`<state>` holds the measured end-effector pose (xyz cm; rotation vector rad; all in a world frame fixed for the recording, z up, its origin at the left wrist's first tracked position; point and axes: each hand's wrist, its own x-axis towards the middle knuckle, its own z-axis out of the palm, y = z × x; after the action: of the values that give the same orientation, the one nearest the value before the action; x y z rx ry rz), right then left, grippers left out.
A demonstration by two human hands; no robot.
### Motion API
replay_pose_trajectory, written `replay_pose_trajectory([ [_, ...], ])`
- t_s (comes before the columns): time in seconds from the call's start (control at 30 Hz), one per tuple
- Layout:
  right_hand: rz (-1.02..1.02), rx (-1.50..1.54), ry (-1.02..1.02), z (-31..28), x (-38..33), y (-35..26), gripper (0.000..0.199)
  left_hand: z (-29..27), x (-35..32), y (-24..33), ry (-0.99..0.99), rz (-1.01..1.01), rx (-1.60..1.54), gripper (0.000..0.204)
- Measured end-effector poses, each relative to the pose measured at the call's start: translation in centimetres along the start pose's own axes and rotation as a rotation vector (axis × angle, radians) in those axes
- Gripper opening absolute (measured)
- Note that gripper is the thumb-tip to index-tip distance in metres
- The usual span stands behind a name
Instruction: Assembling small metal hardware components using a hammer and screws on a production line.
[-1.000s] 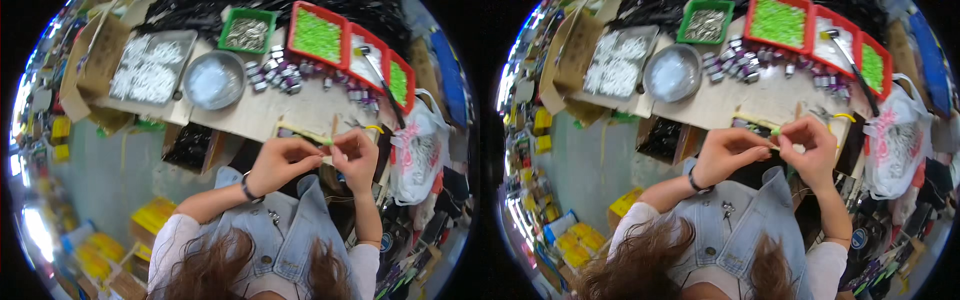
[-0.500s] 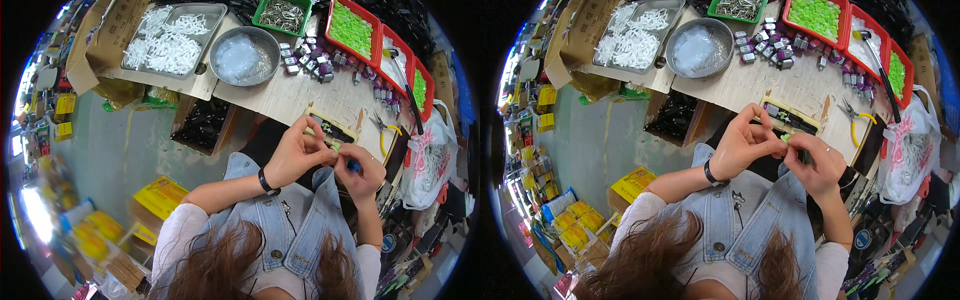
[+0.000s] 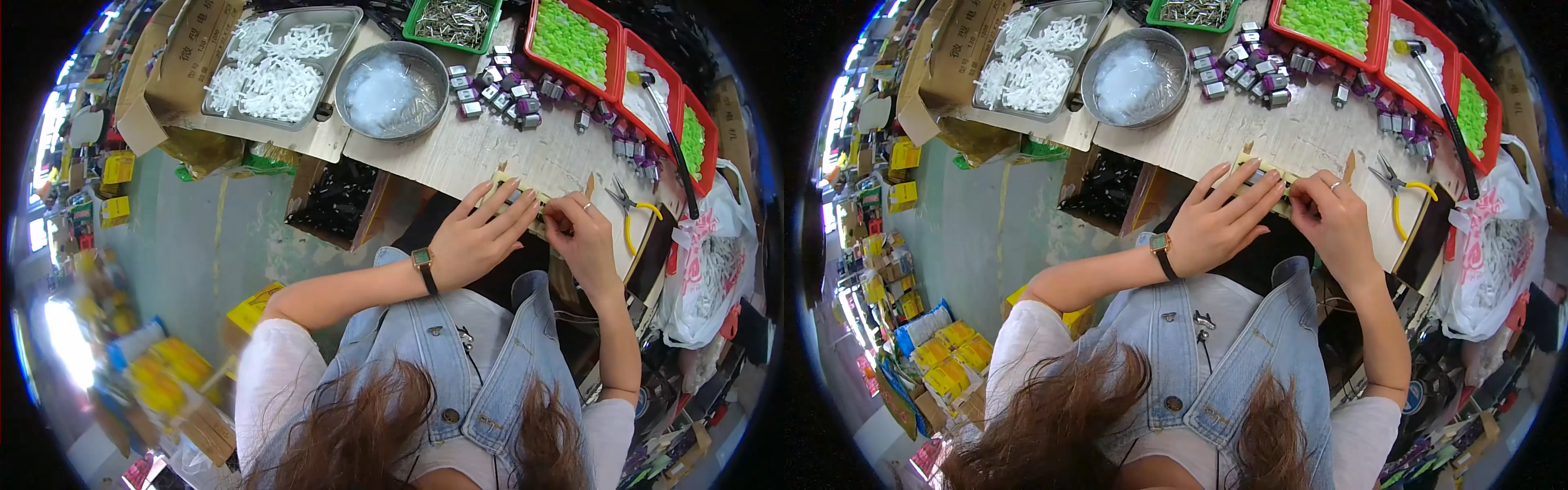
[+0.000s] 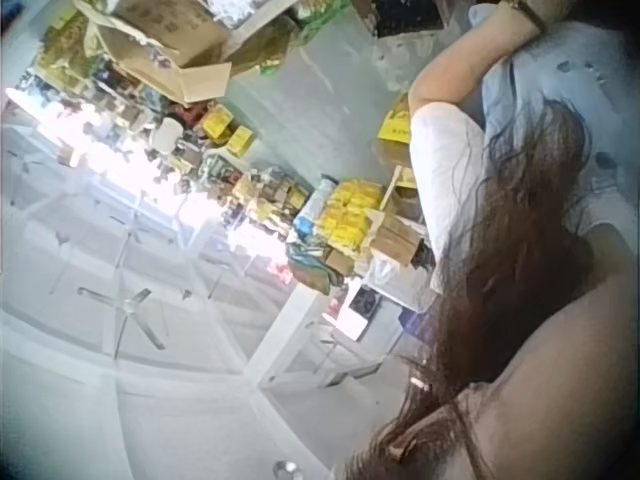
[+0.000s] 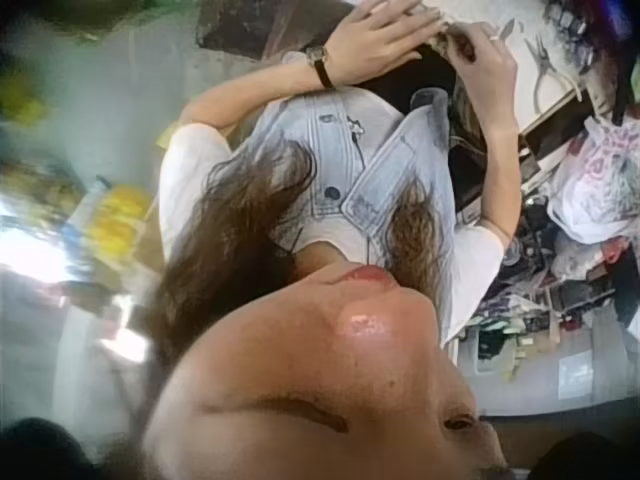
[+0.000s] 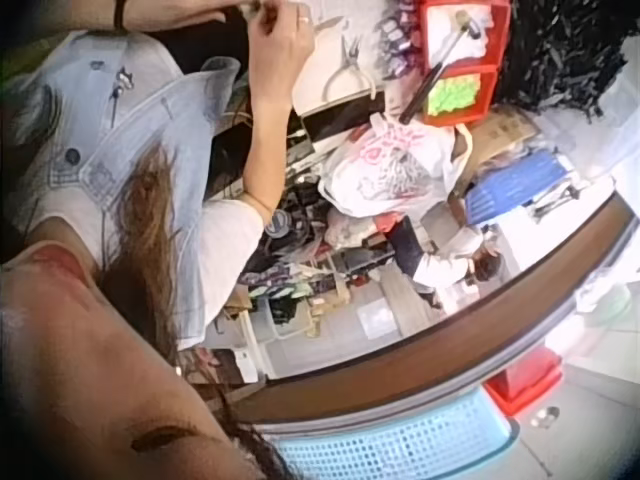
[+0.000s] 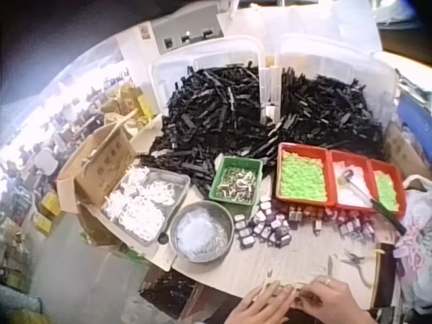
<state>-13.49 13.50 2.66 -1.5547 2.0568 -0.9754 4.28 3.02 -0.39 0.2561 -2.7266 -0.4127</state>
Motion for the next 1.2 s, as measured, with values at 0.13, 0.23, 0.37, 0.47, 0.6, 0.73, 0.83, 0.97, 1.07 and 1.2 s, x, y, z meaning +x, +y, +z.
replay_pose_trajectory([
  [0.13,0.063,0.024,-0.076,-1.1,0.7,-0.2,0.017,-0.9,0.3,0.0,-0.084,0.078,0.256,0.054],
  [0.23,0.084,-0.001,-0.009,-0.9,0.3,-1.4,0.019,-0.6,0.0,-0.1,-0.104,0.136,0.247,0.052],
  [0.37,0.108,0.064,0.073,1.0,-0.5,-1.0,0.015,-2.2,0.6,-2.2,-0.027,0.050,-0.191,0.071],
  [0.47,0.151,0.063,0.086,1.3,-0.5,-1.1,0.013,-7.6,2.3,-10.0,0.415,-0.204,0.032,0.034],
  [0.6,0.131,-0.013,0.079,1.4,-0.5,-1.4,0.016,-12.7,3.5,-24.1,0.353,-0.574,0.254,0.011],
  [0.73,0.010,-0.188,0.102,0.1,-0.5,-1.8,0.048,-11.9,7.6,-32.7,-0.247,-0.657,0.622,0.029],
  [0.83,0.010,-0.272,0.339,-4.8,-1.2,0.3,0.044,-13.2,8.1,-31.2,-0.279,-0.694,0.421,0.039],
  [0.97,0.266,-0.469,1.067,-21.8,-7.0,9.8,0.024,-10.6,11.2,-33.3,-0.296,-0.773,0.532,0.028],
  [1.07,0.679,-0.597,0.708,-30.2,-12.8,20.3,0.026,-10.4,9.7,-35.3,-0.161,-0.677,0.465,0.025],
  [1.2,0.591,-0.471,0.253,-31.3,-12.1,29.9,0.030,-12.3,5.7,-35.6,0.239,-0.513,0.182,0.020],
])
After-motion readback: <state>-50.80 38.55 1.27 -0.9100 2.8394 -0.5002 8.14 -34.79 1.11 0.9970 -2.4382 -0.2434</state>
